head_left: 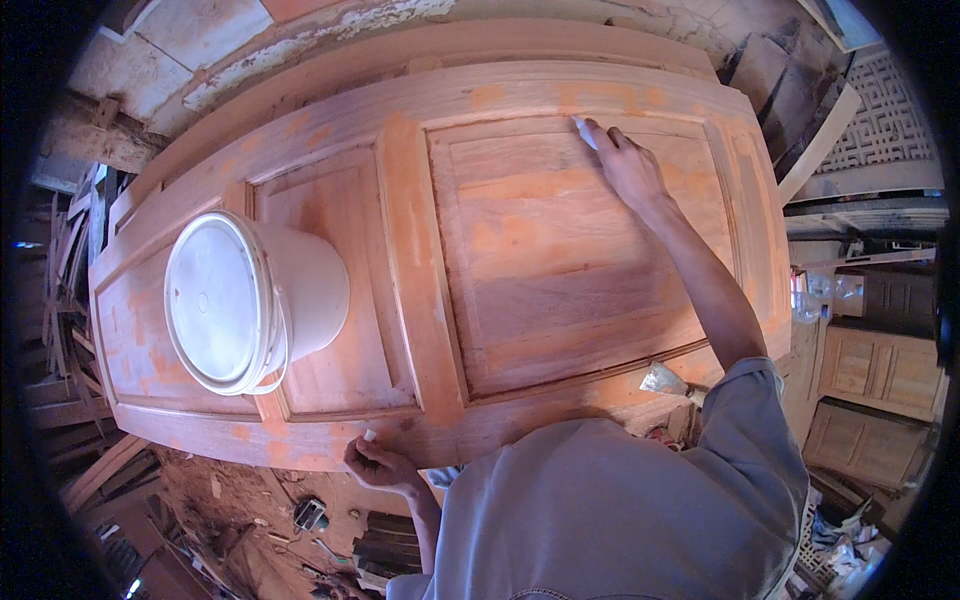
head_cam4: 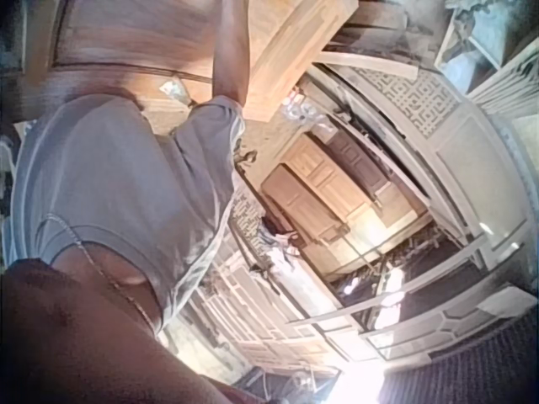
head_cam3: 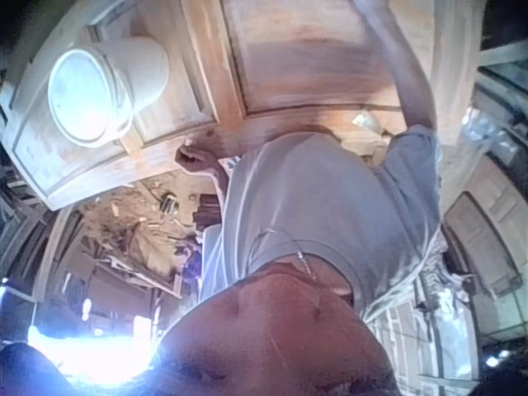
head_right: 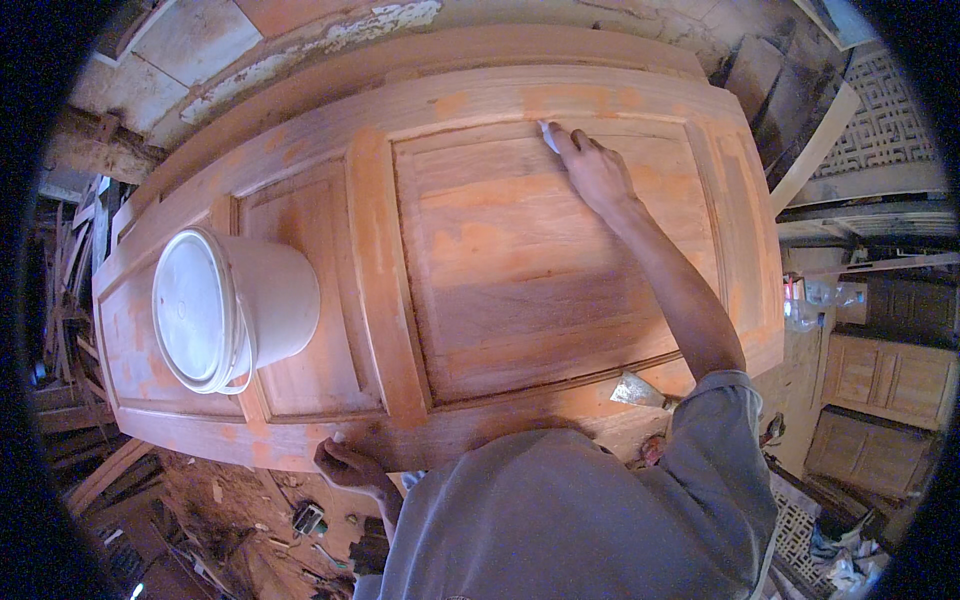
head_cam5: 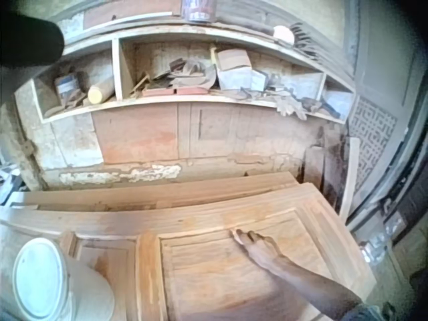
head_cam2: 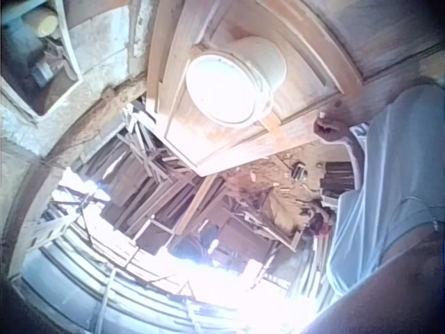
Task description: The person applies a reddish-brown stain to a wooden cabinet door using a brush, then uses a white tube to apply filler into the grooves and joints. They smooth the filler with a finger and continue applying stain to the surface.
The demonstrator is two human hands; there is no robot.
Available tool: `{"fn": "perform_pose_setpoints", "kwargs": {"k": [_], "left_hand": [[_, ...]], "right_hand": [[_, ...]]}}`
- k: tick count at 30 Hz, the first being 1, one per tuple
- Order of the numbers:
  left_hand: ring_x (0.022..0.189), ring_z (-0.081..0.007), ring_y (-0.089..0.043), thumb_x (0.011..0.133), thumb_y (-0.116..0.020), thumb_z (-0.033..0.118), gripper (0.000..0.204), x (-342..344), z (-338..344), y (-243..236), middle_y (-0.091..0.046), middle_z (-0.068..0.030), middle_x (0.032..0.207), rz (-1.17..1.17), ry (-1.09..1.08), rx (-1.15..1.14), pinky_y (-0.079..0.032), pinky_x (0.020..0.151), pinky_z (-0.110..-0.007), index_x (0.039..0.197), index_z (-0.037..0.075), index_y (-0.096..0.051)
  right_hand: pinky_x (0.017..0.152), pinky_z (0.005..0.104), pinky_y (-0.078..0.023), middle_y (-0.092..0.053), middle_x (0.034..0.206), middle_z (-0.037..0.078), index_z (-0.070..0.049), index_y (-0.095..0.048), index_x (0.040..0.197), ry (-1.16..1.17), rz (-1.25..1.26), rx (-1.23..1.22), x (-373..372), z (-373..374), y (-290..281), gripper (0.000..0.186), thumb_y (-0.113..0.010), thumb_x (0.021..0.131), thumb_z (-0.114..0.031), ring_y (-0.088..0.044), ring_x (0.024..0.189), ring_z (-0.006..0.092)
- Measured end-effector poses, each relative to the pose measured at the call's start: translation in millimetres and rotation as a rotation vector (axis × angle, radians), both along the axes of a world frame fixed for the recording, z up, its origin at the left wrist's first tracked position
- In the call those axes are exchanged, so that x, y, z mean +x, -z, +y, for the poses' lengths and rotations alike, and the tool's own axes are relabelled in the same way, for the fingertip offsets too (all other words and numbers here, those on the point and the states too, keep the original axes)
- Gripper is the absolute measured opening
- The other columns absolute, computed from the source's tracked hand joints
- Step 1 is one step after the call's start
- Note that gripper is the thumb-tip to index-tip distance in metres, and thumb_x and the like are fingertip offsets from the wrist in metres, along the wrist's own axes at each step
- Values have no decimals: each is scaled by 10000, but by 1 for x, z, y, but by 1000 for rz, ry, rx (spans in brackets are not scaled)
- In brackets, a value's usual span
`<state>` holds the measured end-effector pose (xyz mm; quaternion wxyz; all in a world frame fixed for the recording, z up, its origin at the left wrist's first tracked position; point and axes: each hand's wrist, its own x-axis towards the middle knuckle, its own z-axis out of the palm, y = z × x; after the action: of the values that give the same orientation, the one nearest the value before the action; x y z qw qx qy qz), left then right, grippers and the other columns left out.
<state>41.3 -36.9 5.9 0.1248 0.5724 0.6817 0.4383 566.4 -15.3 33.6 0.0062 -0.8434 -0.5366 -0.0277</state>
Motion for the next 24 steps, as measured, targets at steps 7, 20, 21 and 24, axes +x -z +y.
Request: {"fn": "perform_pose_setpoints", "kwargs": {"k": [7,20,21,24], "left_hand": [[705,-201,-529,1026,-518,196,247,-1,-1,-1,-580,-111,810,36,-2,-9,-457,641,-333,908,-16,-567],[679,-179,-533,1031,-517,196,256,-6,-1,9,-569,-98,797,-46,11,5,-477,610,-308,919,-28,-573],[674,-179,-536,1030,-520,199,258,-6,-1,10,-568,-97,795,-42,14,9,-479,602,-308,919,-27,-576],[660,-179,-540,1028,-525,206,260,-6,-1,9,-566,-96,793,-34,14,9,-483,586,-315,915,-22,-578]], "right_hand": [[759,486,-583,-624,1057,204,-133,-421,1433,21,-18,46,16,-11,8,564,-527,885,-46,-678,858,404],[777,484,-572,-613,1097,210,-114,-432,1375,108,14,26,16,-19,-4,467,-509,915,-106,-668,936,395],[774,482,-573,-612,1098,213,-108,-432,1370,96,-3,39,11,-14,-3,457,-504,919,-111,-669,937,395],[785,493,-564,-614,1098,217,-100,-433,1372,50,-6,60,-4,-1,1,450,-481,925,-96,-665,936,400]]}}
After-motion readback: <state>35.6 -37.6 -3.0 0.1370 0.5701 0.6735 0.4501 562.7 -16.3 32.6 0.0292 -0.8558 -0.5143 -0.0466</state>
